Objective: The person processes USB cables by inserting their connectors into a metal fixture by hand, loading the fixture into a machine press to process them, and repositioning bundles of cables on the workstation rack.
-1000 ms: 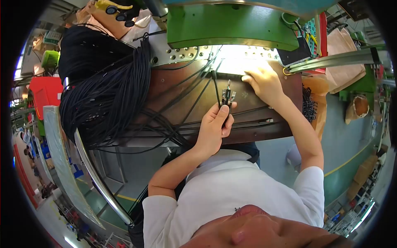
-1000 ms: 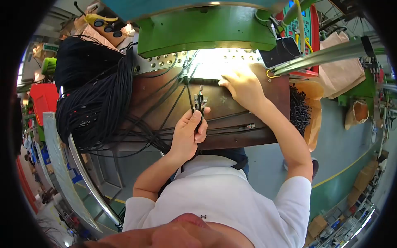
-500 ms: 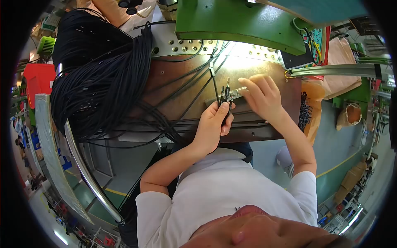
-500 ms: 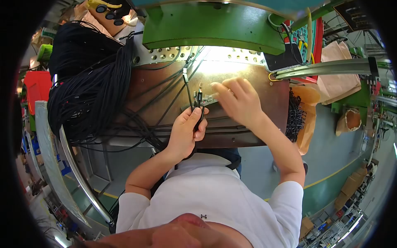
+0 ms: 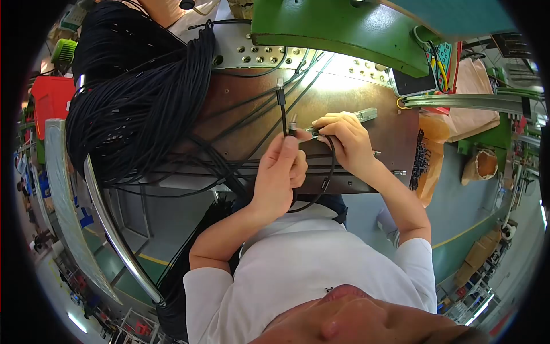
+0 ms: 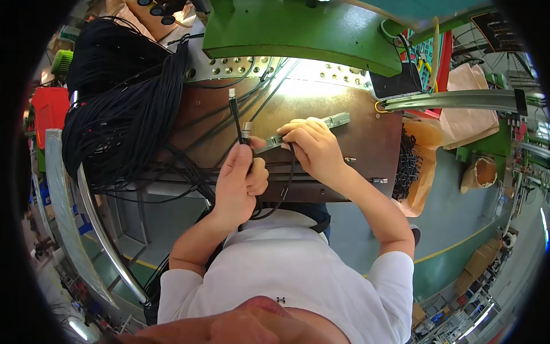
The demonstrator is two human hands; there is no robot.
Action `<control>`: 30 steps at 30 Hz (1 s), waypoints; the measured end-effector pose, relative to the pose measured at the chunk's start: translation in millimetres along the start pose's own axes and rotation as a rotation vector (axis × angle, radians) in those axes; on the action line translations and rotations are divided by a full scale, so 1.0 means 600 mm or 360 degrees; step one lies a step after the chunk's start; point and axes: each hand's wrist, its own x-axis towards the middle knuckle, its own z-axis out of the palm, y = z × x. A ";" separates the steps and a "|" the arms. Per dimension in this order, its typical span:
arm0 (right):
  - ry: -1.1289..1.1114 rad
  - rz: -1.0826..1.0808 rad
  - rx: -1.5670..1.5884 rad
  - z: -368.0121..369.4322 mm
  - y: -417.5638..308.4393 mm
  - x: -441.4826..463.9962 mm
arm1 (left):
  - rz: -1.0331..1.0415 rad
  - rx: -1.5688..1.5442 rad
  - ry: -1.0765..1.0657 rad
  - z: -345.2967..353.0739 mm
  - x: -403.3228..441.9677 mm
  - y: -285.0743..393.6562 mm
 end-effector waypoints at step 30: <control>-0.0085 0.0123 0.0022 -0.027 0.007 0.010 | -0.0134 0.0618 -0.0109 0.024 -0.022 0.038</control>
